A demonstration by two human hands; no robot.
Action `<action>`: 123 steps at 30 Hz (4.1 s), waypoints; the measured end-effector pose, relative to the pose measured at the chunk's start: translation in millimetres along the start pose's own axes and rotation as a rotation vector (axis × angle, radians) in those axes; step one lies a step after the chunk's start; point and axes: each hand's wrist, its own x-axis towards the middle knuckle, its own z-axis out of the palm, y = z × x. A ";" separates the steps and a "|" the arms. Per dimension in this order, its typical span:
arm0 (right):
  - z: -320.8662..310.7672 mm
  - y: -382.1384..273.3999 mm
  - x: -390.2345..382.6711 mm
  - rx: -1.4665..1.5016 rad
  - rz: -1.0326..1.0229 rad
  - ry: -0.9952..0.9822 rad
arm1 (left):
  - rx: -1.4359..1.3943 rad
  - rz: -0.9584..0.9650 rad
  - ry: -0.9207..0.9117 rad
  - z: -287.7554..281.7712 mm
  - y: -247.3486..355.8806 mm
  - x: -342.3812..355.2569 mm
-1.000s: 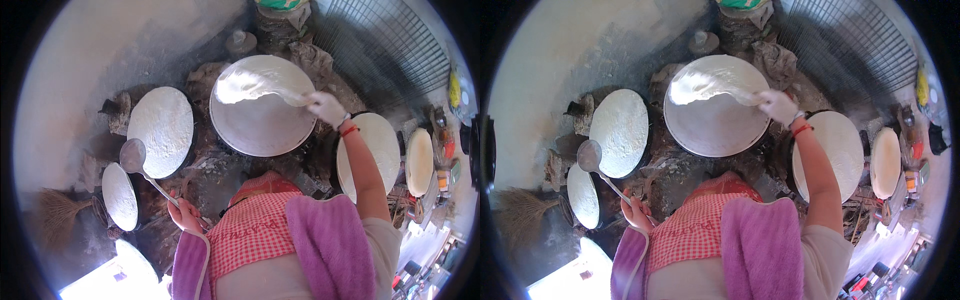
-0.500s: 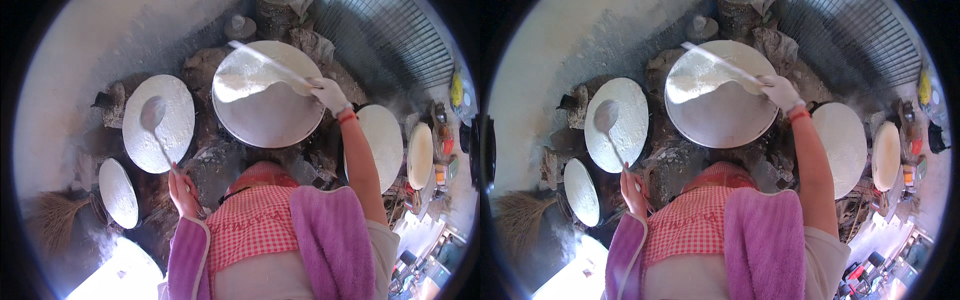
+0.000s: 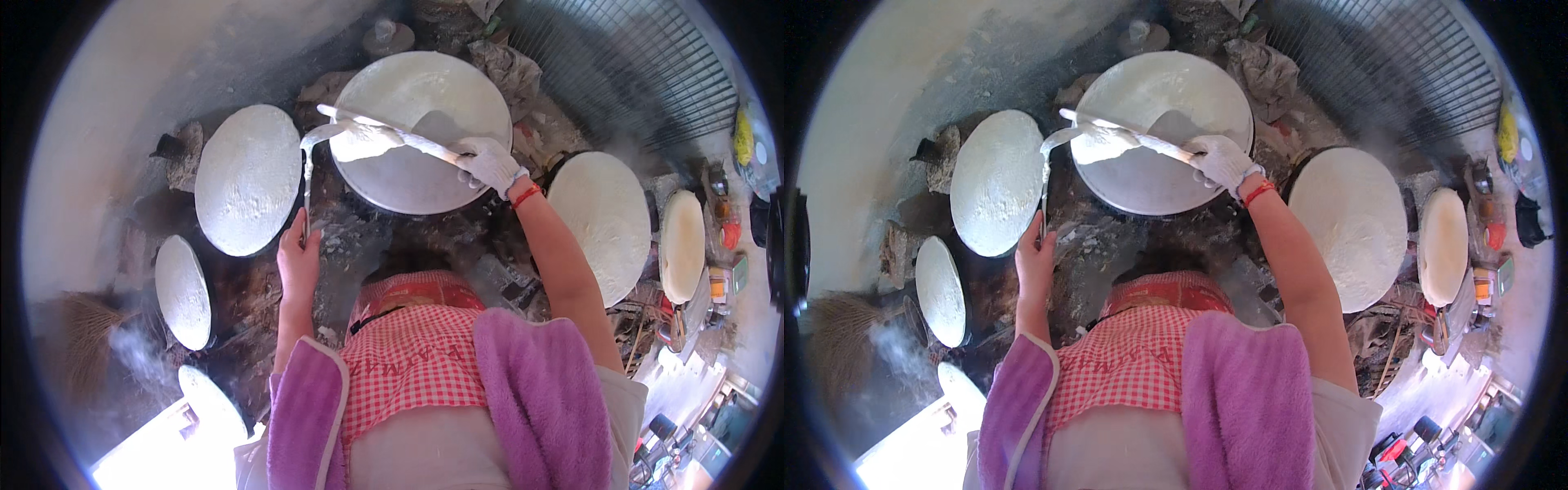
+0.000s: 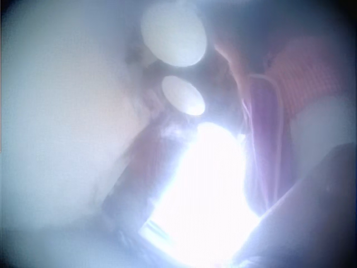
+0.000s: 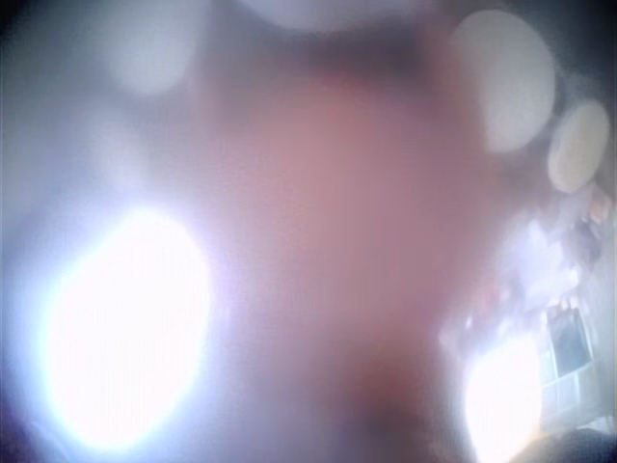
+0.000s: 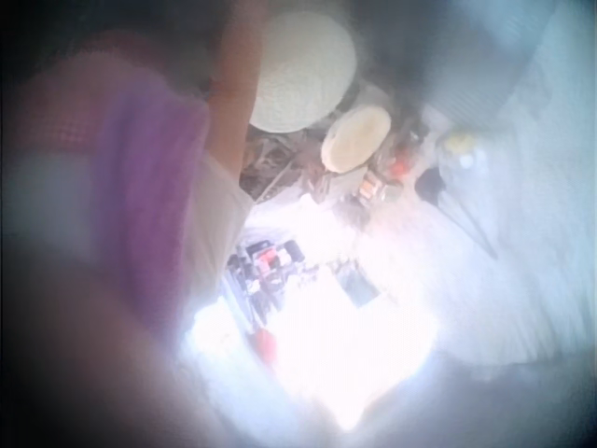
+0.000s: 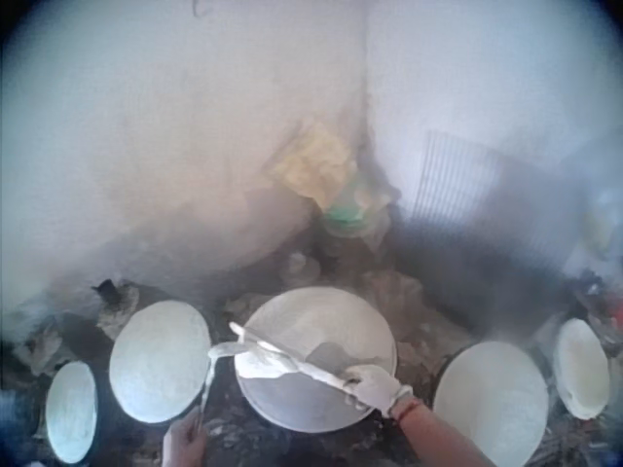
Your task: The person uses a ladle to pour batter onto multiple hot plates and spreads it into thin circles using a wooden stick. The person then uses the wooden stick to lift the cooked crepes and transfer them to a nearby stack.
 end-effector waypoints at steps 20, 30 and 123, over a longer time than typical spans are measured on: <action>224.5 6.8 -60.9 1.007 -0.035 0.348 | -1.040 -0.093 -0.360 -71.3 -6.4 -64.9; 297.7 9.9 -48.0 1.052 0.167 0.221 | -1.233 -0.492 0.104 -137.9 -163.2 -107.2; 84.3 103.5 -98.4 -0.102 -0.666 0.529 | -2.301 -0.520 -0.679 -17.1 67.0 -133.3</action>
